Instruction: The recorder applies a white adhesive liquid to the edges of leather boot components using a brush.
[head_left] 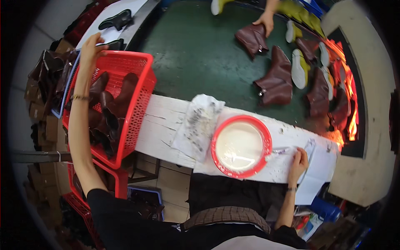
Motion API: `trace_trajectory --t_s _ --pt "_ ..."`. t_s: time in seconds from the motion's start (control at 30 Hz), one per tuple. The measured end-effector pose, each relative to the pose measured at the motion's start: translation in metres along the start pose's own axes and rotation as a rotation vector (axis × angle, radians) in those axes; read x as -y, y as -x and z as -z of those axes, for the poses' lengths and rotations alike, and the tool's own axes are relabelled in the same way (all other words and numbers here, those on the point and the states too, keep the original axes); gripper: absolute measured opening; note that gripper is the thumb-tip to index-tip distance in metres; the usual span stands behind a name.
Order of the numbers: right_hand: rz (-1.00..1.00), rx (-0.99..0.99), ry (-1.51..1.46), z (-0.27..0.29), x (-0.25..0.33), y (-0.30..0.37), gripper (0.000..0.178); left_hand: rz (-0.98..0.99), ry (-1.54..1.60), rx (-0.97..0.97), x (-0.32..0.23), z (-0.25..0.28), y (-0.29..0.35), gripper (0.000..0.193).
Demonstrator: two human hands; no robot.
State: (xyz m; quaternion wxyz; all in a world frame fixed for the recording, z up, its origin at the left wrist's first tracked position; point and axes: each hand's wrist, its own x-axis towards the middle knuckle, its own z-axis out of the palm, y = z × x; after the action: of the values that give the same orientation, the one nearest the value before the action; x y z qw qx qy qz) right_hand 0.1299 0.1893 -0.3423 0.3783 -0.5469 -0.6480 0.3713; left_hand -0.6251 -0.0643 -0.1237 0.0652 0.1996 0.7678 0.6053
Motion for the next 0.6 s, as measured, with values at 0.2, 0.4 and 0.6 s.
trace_trajectory --t_s 0.2,0.4,0.6 --pt "0.018 0.086 -0.16 0.006 -0.003 -0.004 0.023 -0.122 0.135 0.245 -0.089 -0.004 0.176 0.045" --pt "0.367 0.261 0.011 0.008 0.018 0.003 0.015 -0.278 -0.061 0.096 -0.132 0.039 0.339 0.042" --pt "0.823 0.465 0.384 -0.013 0.045 0.011 0.035 -0.239 -0.587 -0.355 -0.06 0.135 0.426 0.043"
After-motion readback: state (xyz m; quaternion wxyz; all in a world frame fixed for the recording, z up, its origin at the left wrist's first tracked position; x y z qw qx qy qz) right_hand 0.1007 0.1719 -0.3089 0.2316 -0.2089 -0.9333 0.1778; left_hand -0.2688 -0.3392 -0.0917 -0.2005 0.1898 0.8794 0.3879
